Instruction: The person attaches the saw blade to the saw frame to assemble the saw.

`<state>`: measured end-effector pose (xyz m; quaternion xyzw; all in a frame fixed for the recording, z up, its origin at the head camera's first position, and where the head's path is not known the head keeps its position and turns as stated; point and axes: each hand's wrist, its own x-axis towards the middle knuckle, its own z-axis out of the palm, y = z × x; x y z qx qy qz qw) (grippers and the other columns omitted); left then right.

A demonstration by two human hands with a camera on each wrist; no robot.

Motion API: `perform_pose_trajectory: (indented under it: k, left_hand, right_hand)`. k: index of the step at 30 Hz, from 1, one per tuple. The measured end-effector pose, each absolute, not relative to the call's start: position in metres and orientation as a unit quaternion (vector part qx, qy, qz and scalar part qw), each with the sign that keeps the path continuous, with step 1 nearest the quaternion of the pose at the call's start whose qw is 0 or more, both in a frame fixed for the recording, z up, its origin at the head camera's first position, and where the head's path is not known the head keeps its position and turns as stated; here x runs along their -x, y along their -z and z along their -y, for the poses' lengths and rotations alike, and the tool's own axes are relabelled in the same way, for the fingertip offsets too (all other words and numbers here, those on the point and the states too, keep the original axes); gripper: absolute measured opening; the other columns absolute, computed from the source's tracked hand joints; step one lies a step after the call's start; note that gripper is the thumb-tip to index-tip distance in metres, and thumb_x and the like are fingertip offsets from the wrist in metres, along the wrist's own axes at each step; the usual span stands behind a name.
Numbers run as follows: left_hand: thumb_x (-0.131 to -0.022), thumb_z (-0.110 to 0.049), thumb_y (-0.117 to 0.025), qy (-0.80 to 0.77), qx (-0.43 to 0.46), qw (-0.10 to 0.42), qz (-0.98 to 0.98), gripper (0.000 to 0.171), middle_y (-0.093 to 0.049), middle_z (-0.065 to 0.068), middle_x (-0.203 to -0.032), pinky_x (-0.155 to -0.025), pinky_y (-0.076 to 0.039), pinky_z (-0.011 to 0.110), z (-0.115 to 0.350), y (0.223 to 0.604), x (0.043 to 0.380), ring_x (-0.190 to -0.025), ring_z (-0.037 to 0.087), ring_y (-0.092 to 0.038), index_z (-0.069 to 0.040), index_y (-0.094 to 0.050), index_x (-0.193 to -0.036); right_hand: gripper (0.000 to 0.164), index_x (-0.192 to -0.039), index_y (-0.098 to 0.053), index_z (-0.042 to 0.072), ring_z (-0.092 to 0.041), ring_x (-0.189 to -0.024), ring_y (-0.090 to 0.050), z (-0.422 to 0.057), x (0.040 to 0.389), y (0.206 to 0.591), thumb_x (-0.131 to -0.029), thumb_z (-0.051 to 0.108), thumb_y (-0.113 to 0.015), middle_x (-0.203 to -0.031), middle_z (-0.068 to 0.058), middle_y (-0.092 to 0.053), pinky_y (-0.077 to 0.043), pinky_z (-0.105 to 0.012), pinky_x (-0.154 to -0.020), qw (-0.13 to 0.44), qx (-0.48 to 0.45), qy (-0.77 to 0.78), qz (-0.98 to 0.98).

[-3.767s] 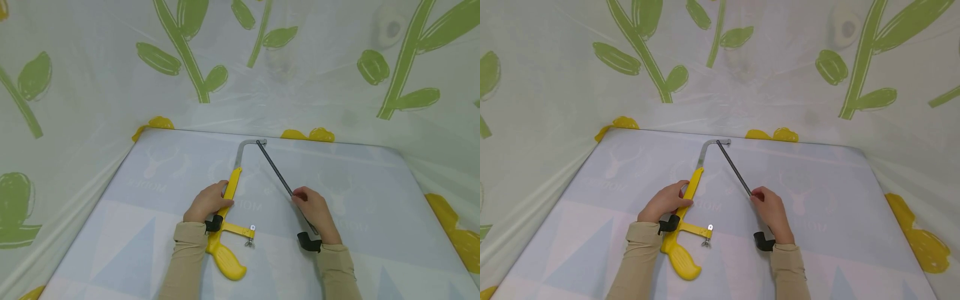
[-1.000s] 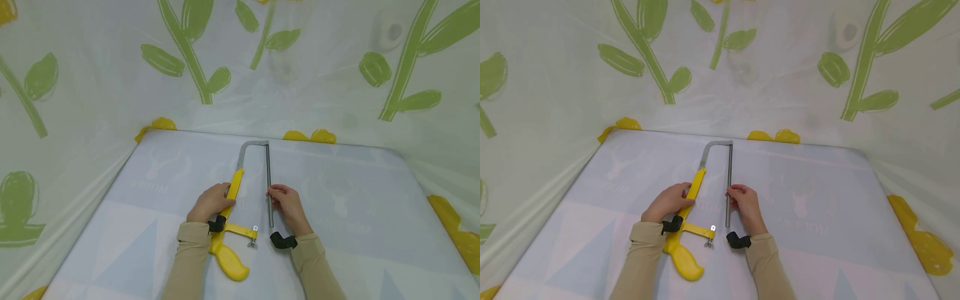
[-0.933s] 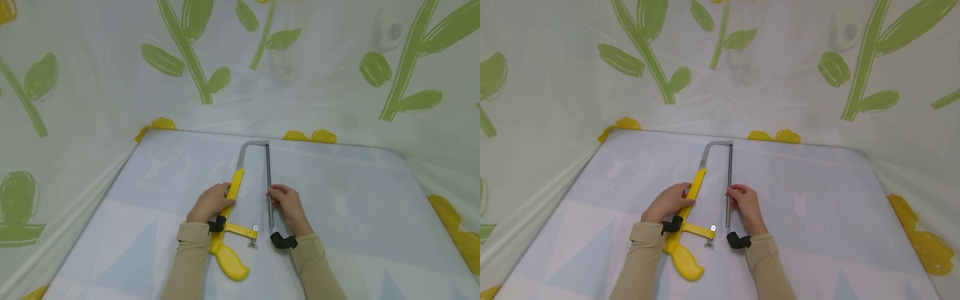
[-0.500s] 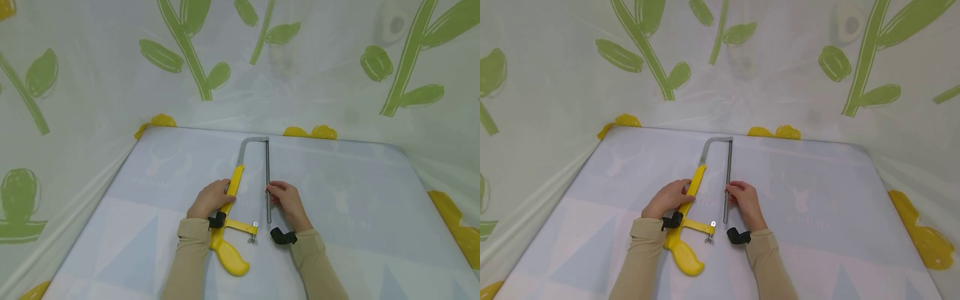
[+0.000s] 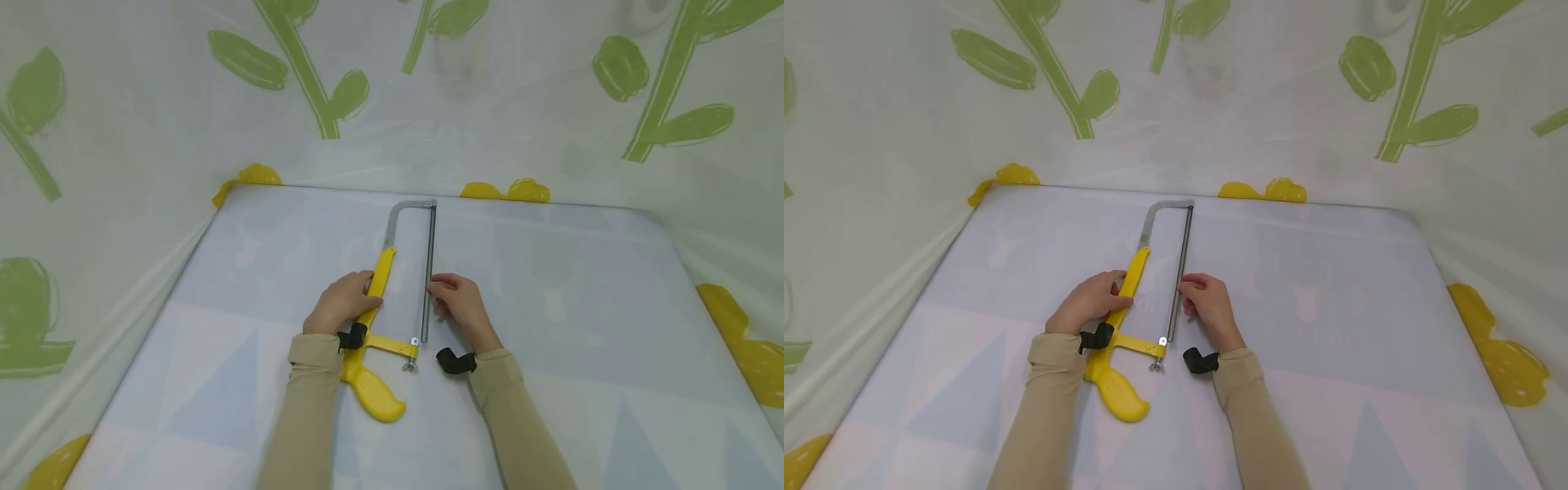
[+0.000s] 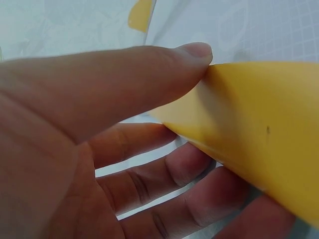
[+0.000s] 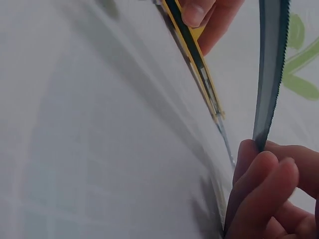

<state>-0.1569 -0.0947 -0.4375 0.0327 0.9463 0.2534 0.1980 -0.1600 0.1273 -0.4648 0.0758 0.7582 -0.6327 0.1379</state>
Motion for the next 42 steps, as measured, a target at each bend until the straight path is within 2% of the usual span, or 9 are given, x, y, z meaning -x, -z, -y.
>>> perform_pose_trajectory:
  k: [8,15,22,30,42]
  left_hand:
    - [-0.081,-0.034,-0.063,-0.259,-0.034,0.201,-0.944,0.062,-0.054,0.003,-0.085,-0.063,-0.041,0.030,0.094,0.439,0.158,-0.072,0.018,-0.051,-0.011,-0.041,-0.133]
    - [-0.081,-0.035,-0.062,-0.253,-0.033,0.198,-0.946,0.062,-0.054,0.003,-0.086,-0.062,-0.041,0.030,0.099,0.440,0.157,-0.072,0.018,-0.051,-0.012,-0.040,-0.134]
    - [-0.082,-0.036,-0.061,-0.253,-0.037,0.199,-0.946,0.061,-0.054,0.004,-0.085,-0.062,-0.041,0.031,0.099,0.438,0.159,-0.072,0.018,-0.051,-0.012,-0.040,-0.134]
    - [-0.079,-0.039,-0.063,-0.241,-0.037,0.204,-0.948,0.066,-0.056,0.004,-0.093,-0.066,-0.043,0.032,0.098,0.440,0.160,-0.077,0.018,-0.053,-0.011,-0.039,-0.133]
    - [-0.080,-0.036,-0.063,-0.243,-0.035,0.196,-0.949,0.063,-0.056,0.005,-0.093,-0.068,-0.043,0.034,0.096,0.437,0.159,-0.078,0.019,-0.052,-0.011,-0.040,-0.133]
  right_hand:
    - [0.029,-0.107,-0.061,0.014,-0.012,-0.056,-0.050,-0.127,0.163,0.473,-0.081,0.027,-0.064,-0.084,-0.003,-0.063,-0.038,-0.023,-0.043,0.135,-0.070,0.584,-0.797]
    - [0.028,-0.107,-0.061,0.013,-0.012,-0.053,-0.050,-0.120,0.164,0.474,-0.082,0.025,-0.064,-0.087,-0.002,-0.064,-0.035,-0.023,-0.042,0.136,-0.058,0.562,-0.814]
    - [0.027,-0.107,-0.060,0.012,-0.014,-0.053,-0.051,-0.117,0.166,0.472,-0.082,0.022,-0.063,-0.086,-0.002,-0.064,-0.036,-0.023,-0.042,0.131,-0.053,0.547,-0.825]
    - [0.027,-0.108,-0.061,0.014,-0.016,-0.053,-0.052,-0.118,0.164,0.473,-0.082,0.024,-0.063,-0.085,-0.002,-0.064,-0.037,-0.025,-0.043,0.127,-0.055,0.532,-0.835]
    - [0.027,-0.108,-0.062,0.015,-0.018,-0.052,-0.055,-0.118,0.165,0.476,-0.083,0.025,-0.063,-0.085,-0.001,-0.064,-0.040,-0.026,-0.042,0.109,-0.045,0.519,-0.847]
